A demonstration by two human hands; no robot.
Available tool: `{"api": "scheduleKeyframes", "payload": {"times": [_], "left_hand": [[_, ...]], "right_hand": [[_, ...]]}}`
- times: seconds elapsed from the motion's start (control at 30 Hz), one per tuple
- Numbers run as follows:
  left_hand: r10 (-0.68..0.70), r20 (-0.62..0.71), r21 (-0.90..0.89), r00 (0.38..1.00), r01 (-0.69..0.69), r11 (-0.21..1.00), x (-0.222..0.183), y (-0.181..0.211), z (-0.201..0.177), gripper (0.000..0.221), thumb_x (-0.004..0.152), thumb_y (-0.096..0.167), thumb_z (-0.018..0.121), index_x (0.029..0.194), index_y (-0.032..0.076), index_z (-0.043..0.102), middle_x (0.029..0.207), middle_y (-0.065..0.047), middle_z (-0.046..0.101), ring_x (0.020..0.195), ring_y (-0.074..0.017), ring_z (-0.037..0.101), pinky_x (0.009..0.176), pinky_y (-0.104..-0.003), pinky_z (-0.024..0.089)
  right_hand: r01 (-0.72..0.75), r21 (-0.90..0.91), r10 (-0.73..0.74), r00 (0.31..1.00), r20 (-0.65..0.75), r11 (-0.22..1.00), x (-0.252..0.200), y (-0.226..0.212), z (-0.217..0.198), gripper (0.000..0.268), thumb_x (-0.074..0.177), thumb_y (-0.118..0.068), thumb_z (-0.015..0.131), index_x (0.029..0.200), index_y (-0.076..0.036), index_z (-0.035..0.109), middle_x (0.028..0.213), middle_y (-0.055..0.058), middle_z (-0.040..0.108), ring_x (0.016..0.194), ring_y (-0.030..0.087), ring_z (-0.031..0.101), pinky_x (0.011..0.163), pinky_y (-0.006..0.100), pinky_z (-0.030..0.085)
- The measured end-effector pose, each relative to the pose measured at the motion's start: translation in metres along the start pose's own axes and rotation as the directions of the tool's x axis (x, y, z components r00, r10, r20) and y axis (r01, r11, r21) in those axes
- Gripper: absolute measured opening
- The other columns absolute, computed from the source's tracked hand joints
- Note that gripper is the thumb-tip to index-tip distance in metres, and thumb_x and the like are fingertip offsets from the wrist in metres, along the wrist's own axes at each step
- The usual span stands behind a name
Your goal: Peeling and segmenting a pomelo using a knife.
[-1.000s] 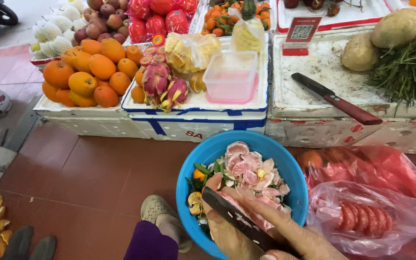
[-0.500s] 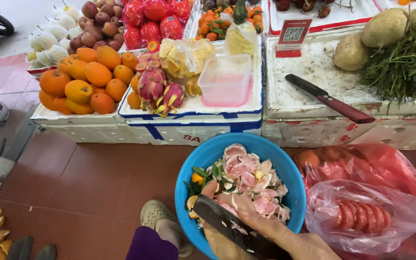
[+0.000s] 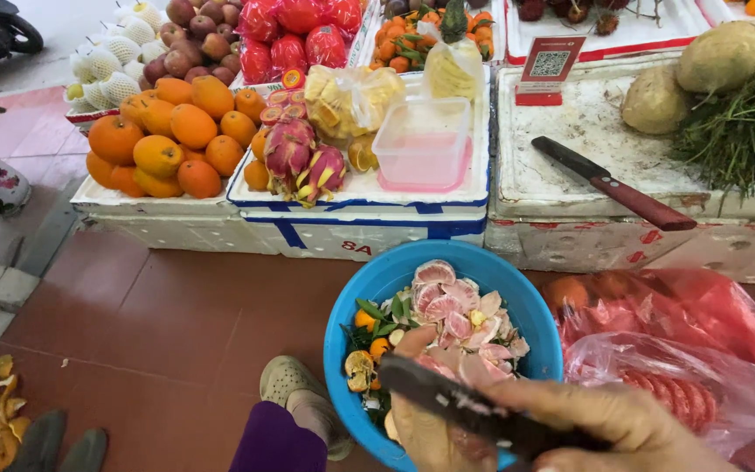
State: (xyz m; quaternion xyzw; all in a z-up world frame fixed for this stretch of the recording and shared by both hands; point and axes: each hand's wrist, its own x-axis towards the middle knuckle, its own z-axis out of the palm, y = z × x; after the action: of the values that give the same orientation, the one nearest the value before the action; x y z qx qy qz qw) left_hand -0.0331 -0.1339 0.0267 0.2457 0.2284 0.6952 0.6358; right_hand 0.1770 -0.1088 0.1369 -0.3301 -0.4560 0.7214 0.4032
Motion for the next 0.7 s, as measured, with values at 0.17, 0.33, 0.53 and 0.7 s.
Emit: {"api": "scheduleKeyframes", "payload": {"times": [0.17,0.33,0.53,0.7], "left_hand": [[0.004,-0.014,-0.008,1.000,-0.004,1.000,0.069,-0.014,0.071,0.065,0.093,0.047,0.065,0.134,0.000,0.049,0.100,-0.010,0.068,0.087,-0.0196,0.069,0.079,-0.036,0.059],[-0.020,0.033,-0.104,0.999,0.023,0.994,0.075,-0.010,0.076,0.056,0.100,0.038,0.063,0.132,-0.007,0.053,0.082,-0.008,0.063,0.070,-0.0167,0.061,0.062,-0.029,0.050],[0.058,0.061,-0.202,0.996,-0.045,0.978,0.097,0.005,0.081,0.043,0.107,0.036,0.053,0.126,-0.003,0.052,0.070,-0.007,0.055,0.056,-0.0144,0.047,0.054,-0.030,0.039],[0.041,-0.013,-0.233,0.999,-0.043,0.972,0.107,0.012,0.082,0.038,0.106,0.036,0.049,0.122,0.001,0.052,0.072,-0.007,0.054,0.058,-0.0159,0.047,0.057,-0.031,0.039]], "right_hand": [[-0.145,0.063,0.152,0.979,-0.133,0.987,-0.014,-0.001,-0.037,0.066,0.089,-0.011,0.079,0.150,-0.004,0.055,0.104,0.011,0.067,0.073,0.016,0.057,0.060,0.030,0.044],[0.148,0.112,-0.139,0.987,-0.082,0.983,-0.004,-0.023,-0.040,0.069,0.094,-0.018,0.078,0.154,0.001,0.051,0.078,0.016,0.063,0.054,0.019,0.055,0.046,0.032,0.042],[0.029,0.058,0.013,0.785,-0.619,0.998,0.032,0.011,-0.073,0.050,0.098,-0.025,0.056,0.144,-0.005,0.061,0.076,0.011,0.058,0.048,0.016,0.048,0.038,0.029,0.033],[0.011,-0.940,-0.326,0.939,-0.107,0.340,0.094,0.191,-0.102,0.028,0.098,-0.026,0.053,0.126,-0.023,0.056,0.108,0.013,0.073,0.095,0.030,0.071,0.081,0.038,0.057]]}}
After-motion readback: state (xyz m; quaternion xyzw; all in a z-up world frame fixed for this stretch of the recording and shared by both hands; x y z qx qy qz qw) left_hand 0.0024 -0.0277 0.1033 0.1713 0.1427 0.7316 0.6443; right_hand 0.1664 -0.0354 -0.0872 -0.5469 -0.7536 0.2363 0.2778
